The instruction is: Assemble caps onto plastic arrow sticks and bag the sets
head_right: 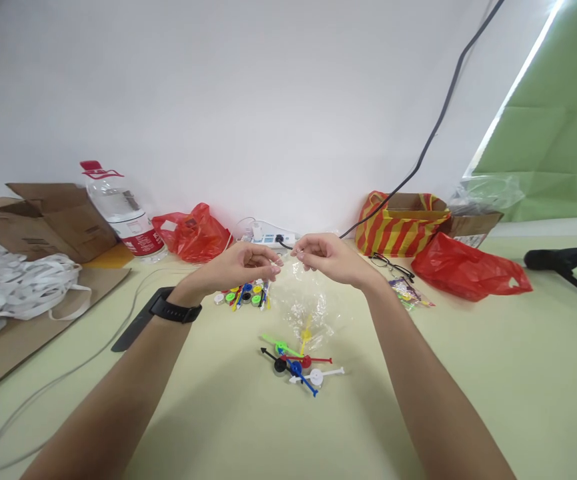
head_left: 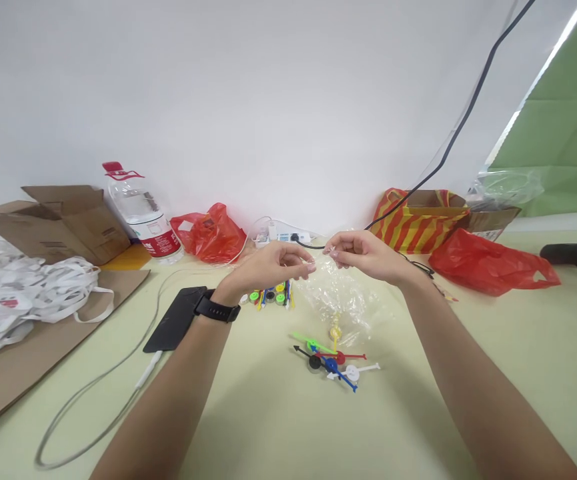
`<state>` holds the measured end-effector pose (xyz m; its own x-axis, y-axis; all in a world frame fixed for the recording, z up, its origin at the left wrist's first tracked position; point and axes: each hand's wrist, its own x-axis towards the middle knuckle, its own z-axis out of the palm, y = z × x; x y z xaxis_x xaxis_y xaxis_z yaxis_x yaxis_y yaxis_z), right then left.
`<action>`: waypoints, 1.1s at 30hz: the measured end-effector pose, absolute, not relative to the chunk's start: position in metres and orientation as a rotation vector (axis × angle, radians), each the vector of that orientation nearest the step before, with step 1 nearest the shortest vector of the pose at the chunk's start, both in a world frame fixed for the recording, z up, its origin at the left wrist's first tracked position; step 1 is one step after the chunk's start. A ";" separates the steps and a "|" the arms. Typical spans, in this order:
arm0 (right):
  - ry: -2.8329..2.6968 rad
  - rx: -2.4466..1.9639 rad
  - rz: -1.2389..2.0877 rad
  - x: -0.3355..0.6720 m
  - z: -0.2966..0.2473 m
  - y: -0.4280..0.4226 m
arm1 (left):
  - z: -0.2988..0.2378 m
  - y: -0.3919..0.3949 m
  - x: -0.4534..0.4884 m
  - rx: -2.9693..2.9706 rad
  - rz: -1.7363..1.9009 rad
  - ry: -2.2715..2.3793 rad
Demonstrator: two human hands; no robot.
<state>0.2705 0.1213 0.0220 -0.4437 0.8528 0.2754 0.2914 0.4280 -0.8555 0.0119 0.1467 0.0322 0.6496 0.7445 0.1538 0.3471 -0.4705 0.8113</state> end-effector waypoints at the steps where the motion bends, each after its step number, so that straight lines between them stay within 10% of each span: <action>1: -1.972 -0.958 0.975 0.268 0.022 0.120 | 0.033 0.145 0.014 2.092 0.641 0.821; 33: -2.086 -1.058 0.970 0.253 0.031 0.110 | 0.030 0.139 0.033 2.091 0.885 0.753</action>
<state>0.2525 0.1101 0.0306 -0.5020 0.8459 0.1803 0.4074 0.4152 -0.8134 0.0332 0.1388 0.0305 0.5916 0.7285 0.3454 0.2245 -0.5603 0.7973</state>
